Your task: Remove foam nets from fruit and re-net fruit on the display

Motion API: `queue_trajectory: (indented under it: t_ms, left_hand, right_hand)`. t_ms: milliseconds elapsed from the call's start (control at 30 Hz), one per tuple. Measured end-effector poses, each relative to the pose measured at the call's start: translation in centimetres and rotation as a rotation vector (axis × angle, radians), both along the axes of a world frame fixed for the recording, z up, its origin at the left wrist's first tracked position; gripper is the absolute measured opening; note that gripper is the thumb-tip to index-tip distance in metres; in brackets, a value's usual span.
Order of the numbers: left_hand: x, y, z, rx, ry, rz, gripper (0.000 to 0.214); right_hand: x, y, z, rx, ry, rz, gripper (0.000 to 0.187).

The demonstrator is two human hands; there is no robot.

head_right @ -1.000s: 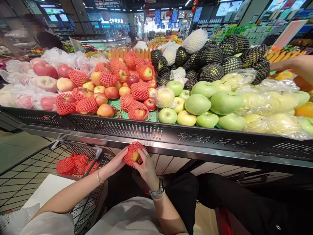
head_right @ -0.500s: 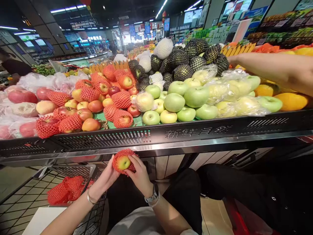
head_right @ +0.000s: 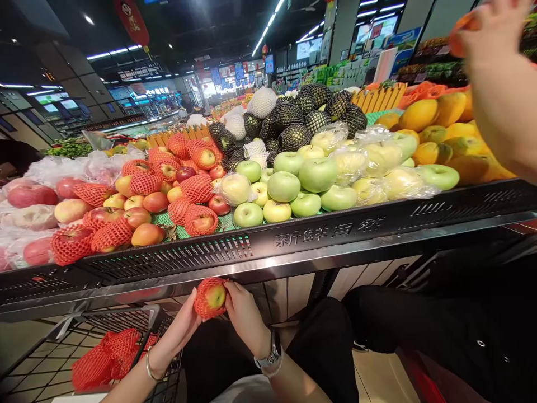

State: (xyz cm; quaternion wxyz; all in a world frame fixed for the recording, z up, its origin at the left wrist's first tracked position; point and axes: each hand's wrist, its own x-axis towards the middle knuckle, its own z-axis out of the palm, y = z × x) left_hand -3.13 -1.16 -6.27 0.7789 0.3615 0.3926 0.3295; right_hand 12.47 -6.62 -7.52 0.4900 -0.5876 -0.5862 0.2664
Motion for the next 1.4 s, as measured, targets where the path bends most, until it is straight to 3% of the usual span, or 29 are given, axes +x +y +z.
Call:
queue_trajectory:
  t_ms: [233, 333, 433, 500, 667, 867, 1000, 1133, 1300, 1400]
  left_hand:
    - [0.2, 0.5, -0.7, -0.085, -0.014, 0.014, 0.048]
    - [0.3, 0.5, -0.1, -0.1, -0.036, 0.069, 0.046]
    - [0.3, 0.3, 0.9, -0.15, -0.023, 0.12, 0.039]
    - [0.5, -0.1, 1.3, -0.168, 0.004, 0.149, 0.035]
    - [0.9, -1.4, 1.0, -0.136, -0.041, 0.046, 0.036]
    - [0.6, -1.7, 0.1, -0.268, -0.065, -0.071, 0.03]
    - [-0.5, -1.1, -0.9, -0.273, -0.047, -0.002, 0.044]
    - [-1.1, -0.8, -1.1, -0.104, 0.085, 0.015, 0.059]
    - [-1.0, -1.7, 1.2, 0.547, 0.181, -0.031, 0.065]
    - [-1.7, -2.3, 2.1, 0.769, 0.133, -0.146, 0.084]
  right_hand:
    - [0.0, 0.6, -1.2, 0.027, -0.036, 0.016, 0.055]
    - [0.7, 0.6, -1.5, 0.145, 0.135, 0.034, 0.037]
    - [0.9, 0.5, -1.9, 0.291, 0.381, -0.077, 0.026]
    - [0.3, 0.4, -2.3, 0.364, 0.483, -0.095, 0.035]
    - [-2.0, 0.1, -3.6, 0.417, 0.578, 0.107, 0.084]
    - [-2.9, -0.1, -3.9, 0.444, 0.582, 0.042, 0.088]
    - [-2.7, -0.1, -3.7, 0.418, 0.559, 0.082, 0.112]
    - [-3.1, -0.3, -4.8, 0.389, 0.485, 0.099, 0.12]
    - [-3.7, -1.1, -5.6, 0.479, 0.432, -0.046, 0.109]
    - [-3.9, -1.2, -5.5, 0.437, 0.376, -0.027, 0.11]
